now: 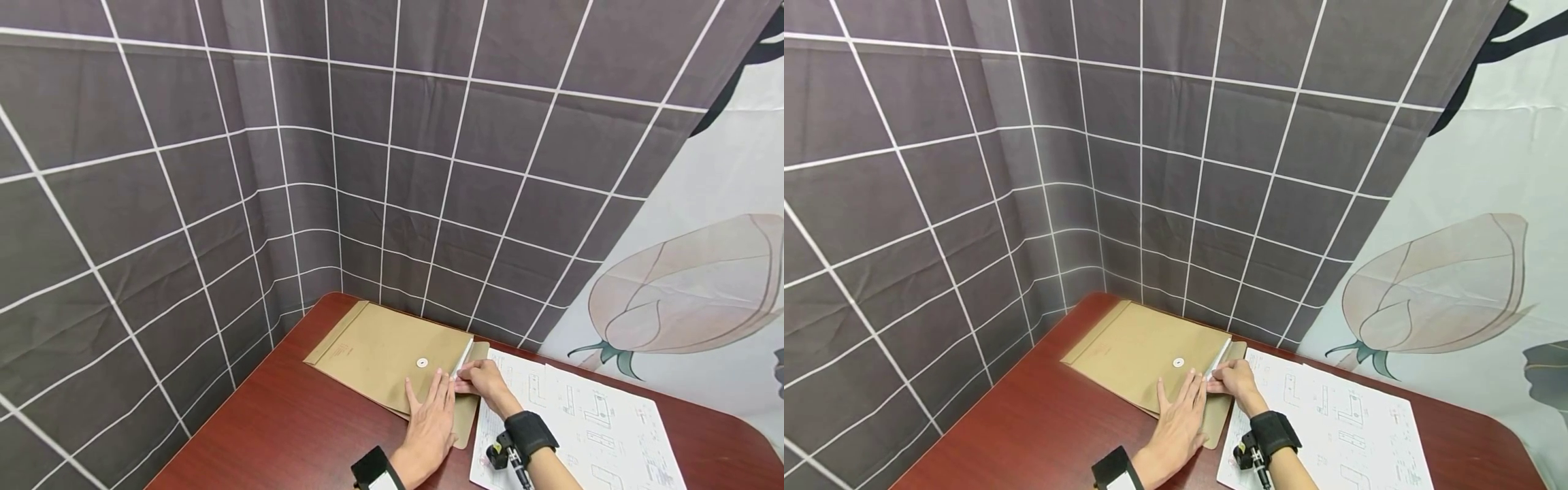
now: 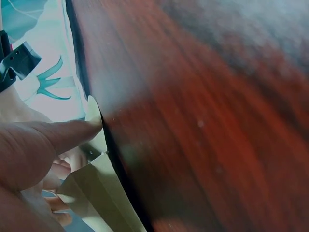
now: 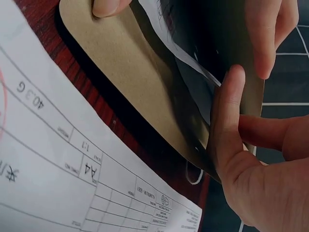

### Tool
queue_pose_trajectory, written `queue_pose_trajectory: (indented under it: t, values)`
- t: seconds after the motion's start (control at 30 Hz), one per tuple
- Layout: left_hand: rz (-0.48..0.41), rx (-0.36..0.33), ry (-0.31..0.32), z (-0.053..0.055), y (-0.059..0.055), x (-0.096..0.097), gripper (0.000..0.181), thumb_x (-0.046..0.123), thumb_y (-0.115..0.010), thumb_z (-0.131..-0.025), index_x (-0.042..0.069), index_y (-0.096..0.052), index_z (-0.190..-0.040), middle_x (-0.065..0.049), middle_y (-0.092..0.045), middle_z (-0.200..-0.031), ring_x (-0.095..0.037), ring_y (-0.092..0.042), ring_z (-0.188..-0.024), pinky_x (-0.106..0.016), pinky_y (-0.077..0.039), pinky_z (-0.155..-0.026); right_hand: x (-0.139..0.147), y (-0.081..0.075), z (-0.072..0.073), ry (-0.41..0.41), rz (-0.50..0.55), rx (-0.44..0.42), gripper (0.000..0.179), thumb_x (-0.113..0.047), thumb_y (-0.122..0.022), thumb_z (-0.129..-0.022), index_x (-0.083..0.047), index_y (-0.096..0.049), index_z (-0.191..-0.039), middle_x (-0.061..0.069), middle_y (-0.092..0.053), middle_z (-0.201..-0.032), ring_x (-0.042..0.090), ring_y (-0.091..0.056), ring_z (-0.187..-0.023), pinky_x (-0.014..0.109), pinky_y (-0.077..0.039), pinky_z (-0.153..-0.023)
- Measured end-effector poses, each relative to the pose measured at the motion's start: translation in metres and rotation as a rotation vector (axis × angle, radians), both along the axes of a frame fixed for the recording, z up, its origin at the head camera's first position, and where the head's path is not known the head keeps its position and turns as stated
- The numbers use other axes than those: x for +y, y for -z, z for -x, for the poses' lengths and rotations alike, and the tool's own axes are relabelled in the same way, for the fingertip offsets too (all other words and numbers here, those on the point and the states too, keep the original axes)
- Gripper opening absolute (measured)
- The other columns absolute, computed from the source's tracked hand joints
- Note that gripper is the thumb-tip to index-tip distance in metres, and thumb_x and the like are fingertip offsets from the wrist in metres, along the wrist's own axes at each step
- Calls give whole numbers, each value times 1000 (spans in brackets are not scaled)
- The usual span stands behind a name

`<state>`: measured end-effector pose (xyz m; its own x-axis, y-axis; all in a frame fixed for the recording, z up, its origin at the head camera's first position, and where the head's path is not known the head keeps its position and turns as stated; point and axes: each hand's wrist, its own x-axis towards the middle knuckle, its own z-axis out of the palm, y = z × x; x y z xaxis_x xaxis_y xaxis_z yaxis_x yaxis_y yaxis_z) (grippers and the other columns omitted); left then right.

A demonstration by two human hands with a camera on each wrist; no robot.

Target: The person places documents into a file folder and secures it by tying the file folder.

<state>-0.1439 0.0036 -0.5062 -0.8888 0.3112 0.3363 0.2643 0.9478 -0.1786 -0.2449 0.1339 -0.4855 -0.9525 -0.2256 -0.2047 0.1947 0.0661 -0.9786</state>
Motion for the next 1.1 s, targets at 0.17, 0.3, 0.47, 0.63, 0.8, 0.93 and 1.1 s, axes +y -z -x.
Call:
queue_pose_trajectory:
  t: [0.17,0.3,0.47,0.63,0.8,0.93,1.1]
  values:
    - [7,-4,2,0,-1,-1,93,54,-75,-73,6,-42,-145,-9,-41,-149,-21,-27,-143,-70,-28,-98,-2,4,1,7,7,-12,16,12,-45,-89,21,-52,-101,13,-63,-73,16,-67,-61,28,-57,-64]
    - [13,2,4,-1,-1,-1,94,54,-76,-73,5,-41,-145,-9,-42,-149,-20,-27,-143,-70,-28,-98,-3,5,1,-7,-3,1,18,12,-44,-88,22,-53,-101,12,-62,-77,14,-67,-65,27,-57,-66]
    - [8,14,11,-1,0,-2,94,54,-76,-72,5,-41,-145,-9,-43,-148,-20,-28,-143,-70,-28,-98,-7,5,1,4,-39,17,18,10,-46,-88,21,-53,-100,14,-60,-81,14,-66,-67,26,-56,-66]
    - [-5,34,28,-1,1,-3,93,53,-77,-71,5,-43,-144,-9,-44,-147,-21,-29,-142,-71,-29,-98,-11,7,2,34,-71,32,15,10,-46,-85,17,-55,-94,12,-57,-79,13,-63,-64,25,-54,-63]
    - [-28,55,49,-1,2,-3,93,51,-78,-70,4,-44,-143,-10,-45,-146,-22,-31,-142,-71,-29,-97,-13,8,2,28,-81,47,11,11,-45,-82,8,-55,-78,8,-53,-72,12,-58,-61,23,-52,-59]
    - [-33,69,60,-1,2,-3,93,50,-79,-69,4,-45,-142,-10,-46,-145,-22,-32,-141,-71,-30,-96,-13,9,3,9,-79,41,14,11,-44,-81,2,-51,-72,6,-50,-70,11,-55,-60,22,-50,-57]
    - [-33,73,60,0,2,-3,93,50,-79,-69,4,-45,-142,-10,-46,-145,-22,-31,-141,-71,-31,-96,-13,11,5,-23,-67,34,17,10,-43,-82,-1,-46,-70,5,-47,-70,12,-53,-60,21,-48,-57]
